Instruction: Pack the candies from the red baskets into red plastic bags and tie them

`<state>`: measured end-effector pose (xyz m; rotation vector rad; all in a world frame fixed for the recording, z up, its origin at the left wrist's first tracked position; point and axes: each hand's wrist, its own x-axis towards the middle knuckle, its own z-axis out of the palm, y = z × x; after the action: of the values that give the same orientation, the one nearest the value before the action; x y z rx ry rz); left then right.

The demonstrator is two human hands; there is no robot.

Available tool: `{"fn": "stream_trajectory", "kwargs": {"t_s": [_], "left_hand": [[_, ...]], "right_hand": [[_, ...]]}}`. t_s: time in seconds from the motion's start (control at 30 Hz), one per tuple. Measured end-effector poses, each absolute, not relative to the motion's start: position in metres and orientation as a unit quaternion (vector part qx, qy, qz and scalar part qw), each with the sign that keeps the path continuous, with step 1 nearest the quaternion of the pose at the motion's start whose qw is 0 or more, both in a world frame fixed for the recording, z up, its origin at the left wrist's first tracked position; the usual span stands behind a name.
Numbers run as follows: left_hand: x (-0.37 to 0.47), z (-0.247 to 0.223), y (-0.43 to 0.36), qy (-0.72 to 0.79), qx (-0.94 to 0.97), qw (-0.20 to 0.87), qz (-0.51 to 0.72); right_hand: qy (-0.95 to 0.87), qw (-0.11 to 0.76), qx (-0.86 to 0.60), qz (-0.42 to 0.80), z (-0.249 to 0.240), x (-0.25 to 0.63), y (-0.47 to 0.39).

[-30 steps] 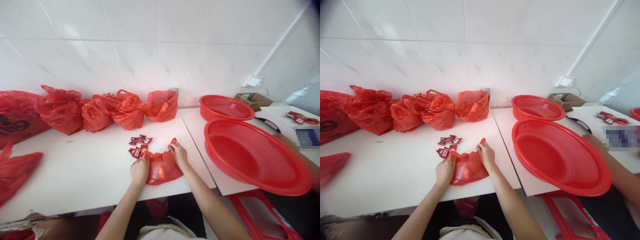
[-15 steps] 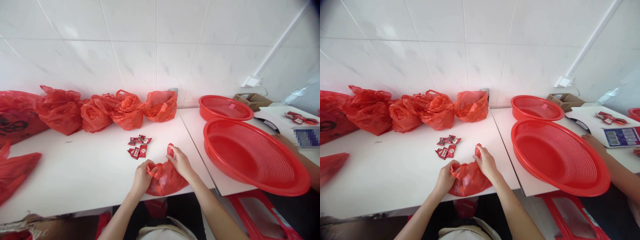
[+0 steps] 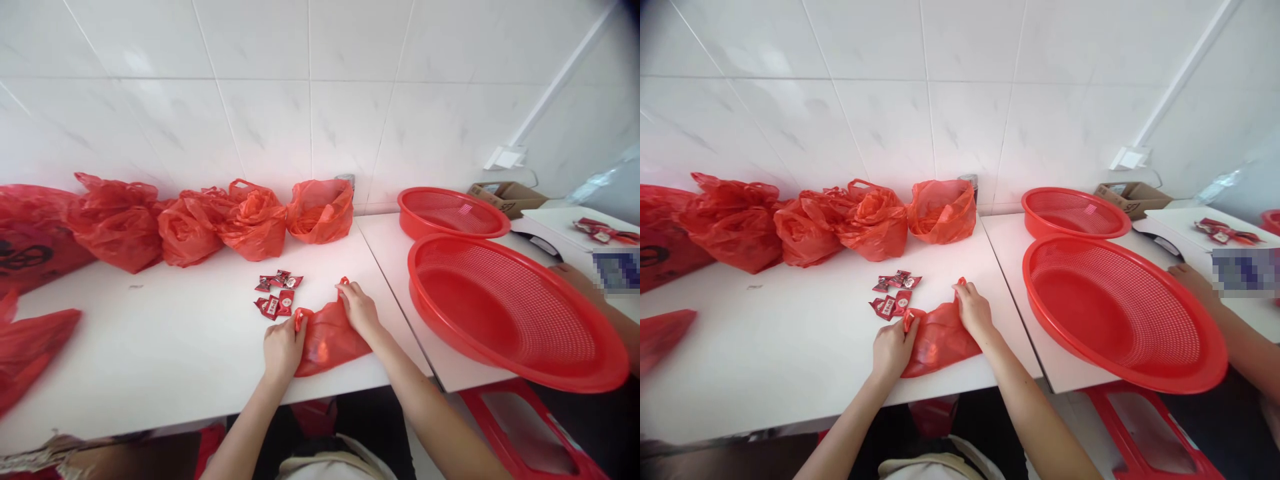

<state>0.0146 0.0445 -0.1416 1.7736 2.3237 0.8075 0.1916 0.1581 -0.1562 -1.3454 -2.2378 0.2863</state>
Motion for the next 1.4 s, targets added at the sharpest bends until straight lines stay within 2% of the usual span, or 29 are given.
{"fn": "stream_trajectory", "kwargs": {"t_s": [0.17, 0.4, 0.63, 0.83, 1.1, 1.2, 1.3, 1.4], "left_hand": [[0.013, -0.141, 0.053, 0.765, 0.608, -0.017, 0.211], [0.019, -0.145, 0.050, 0.766, 0.616, -0.052, 0.179], [0.019, -0.146, 0.050, 0.765, 0.619, -0.057, 0.172], [0.021, -0.147, 0.046, 0.763, 0.615, -0.039, 0.194], [0.011, -0.138, 0.021, 0.719, 0.633, 0.058, 0.281], [0.012, -0.120, 0.003, 0.708, 0.593, 0.109, 0.367], [0.019, -0.099, -0.016, 0.668, 0.534, 0.211, 0.473], [0.020, -0.088, -0.031, 0.648, 0.500, 0.296, 0.493]], "right_hand": [[-0.844, 0.200, -0.487, 0.100, -0.161, 0.187, 0.170], [-0.843, 0.182, -0.499, 0.085, -0.163, 0.186, 0.167], [-0.841, 0.199, -0.498, 0.074, -0.165, 0.186, 0.166], [-0.832, 0.250, -0.490, 0.068, -0.167, 0.186, 0.164], [-0.790, 0.411, -0.451, 0.069, -0.136, 0.190, 0.155], [-0.770, 0.470, -0.423, 0.080, -0.121, 0.189, 0.156], [-0.757, 0.492, -0.419, 0.099, -0.115, 0.187, 0.160], [-0.749, 0.485, -0.437, 0.115, -0.110, 0.186, 0.163]]}}
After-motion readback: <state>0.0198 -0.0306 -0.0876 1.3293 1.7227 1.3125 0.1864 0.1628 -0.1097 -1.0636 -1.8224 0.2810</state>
